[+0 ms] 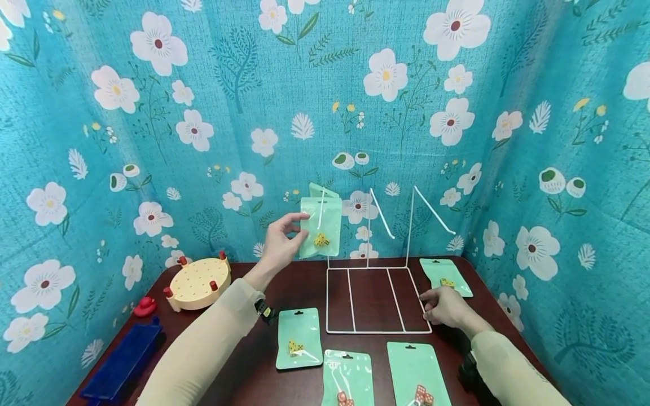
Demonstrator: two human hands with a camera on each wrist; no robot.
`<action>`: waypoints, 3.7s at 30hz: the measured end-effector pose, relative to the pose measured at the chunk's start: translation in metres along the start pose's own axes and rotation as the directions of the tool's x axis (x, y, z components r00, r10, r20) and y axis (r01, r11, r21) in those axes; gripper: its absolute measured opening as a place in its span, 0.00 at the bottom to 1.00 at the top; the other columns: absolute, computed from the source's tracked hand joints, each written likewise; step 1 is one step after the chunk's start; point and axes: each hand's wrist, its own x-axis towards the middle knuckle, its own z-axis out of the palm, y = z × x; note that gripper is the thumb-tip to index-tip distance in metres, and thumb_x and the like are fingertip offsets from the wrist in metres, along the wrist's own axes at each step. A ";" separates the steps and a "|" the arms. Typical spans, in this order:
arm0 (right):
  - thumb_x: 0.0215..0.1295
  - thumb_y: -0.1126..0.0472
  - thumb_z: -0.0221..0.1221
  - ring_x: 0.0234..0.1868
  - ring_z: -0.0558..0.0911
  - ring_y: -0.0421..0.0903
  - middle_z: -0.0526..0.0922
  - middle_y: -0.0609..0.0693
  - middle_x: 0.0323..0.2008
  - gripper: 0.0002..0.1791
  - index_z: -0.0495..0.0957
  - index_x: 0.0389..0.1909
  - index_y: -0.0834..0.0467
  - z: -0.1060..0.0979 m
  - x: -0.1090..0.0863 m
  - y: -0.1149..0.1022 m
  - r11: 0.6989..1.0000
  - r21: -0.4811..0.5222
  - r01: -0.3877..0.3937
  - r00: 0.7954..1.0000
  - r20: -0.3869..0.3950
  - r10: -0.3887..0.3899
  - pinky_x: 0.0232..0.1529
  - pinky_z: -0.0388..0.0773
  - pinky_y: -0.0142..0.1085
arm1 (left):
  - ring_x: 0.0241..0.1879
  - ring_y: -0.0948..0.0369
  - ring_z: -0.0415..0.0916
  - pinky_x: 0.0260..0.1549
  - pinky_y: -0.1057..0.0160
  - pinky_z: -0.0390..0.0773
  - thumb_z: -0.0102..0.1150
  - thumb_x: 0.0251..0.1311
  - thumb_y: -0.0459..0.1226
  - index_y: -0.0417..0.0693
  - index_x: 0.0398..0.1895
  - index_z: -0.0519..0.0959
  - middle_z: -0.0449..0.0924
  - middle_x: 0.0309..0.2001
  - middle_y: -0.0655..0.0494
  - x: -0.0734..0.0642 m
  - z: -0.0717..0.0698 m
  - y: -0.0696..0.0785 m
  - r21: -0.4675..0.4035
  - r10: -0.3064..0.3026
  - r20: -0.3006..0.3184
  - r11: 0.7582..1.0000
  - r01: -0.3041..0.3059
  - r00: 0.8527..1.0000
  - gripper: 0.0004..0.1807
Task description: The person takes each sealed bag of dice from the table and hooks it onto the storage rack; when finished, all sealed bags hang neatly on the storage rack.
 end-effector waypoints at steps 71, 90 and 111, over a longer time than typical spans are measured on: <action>0.66 0.72 0.73 0.34 0.82 0.46 0.85 0.53 0.35 0.28 0.83 0.67 0.71 0.001 -0.002 -0.001 1.000 -0.015 0.005 1.000 -0.005 -0.005 0.33 0.83 0.37 | 0.62 0.51 0.87 0.64 0.40 0.85 0.71 0.75 0.42 0.53 0.60 0.89 0.92 0.59 0.52 -0.109 -0.050 -0.060 0.345 -0.251 0.353 0.930 0.125 0.901 0.14; 0.65 0.73 0.72 0.34 0.81 0.46 0.84 0.53 0.34 0.28 0.83 0.66 0.72 0.003 -0.001 -0.001 1.000 0.002 -0.006 1.000 -0.010 0.006 0.33 0.85 0.37 | 0.63 0.47 0.75 0.58 0.40 0.83 0.90 0.48 0.58 0.49 0.67 0.85 0.82 0.64 0.44 -0.160 -0.031 -0.063 0.580 -0.382 0.440 0.812 0.068 0.812 0.44; 0.63 0.72 0.74 0.33 0.80 0.46 0.84 0.52 0.32 0.26 0.85 0.63 0.72 0.005 -0.001 -0.001 0.999 -0.029 0.024 0.999 -0.028 -0.024 0.30 0.79 0.36 | 0.25 0.61 0.79 0.26 0.61 0.80 0.79 0.62 0.32 0.46 0.56 0.90 0.84 0.38 0.51 -0.160 -0.041 -0.074 0.346 -0.416 0.399 0.894 0.286 0.817 0.19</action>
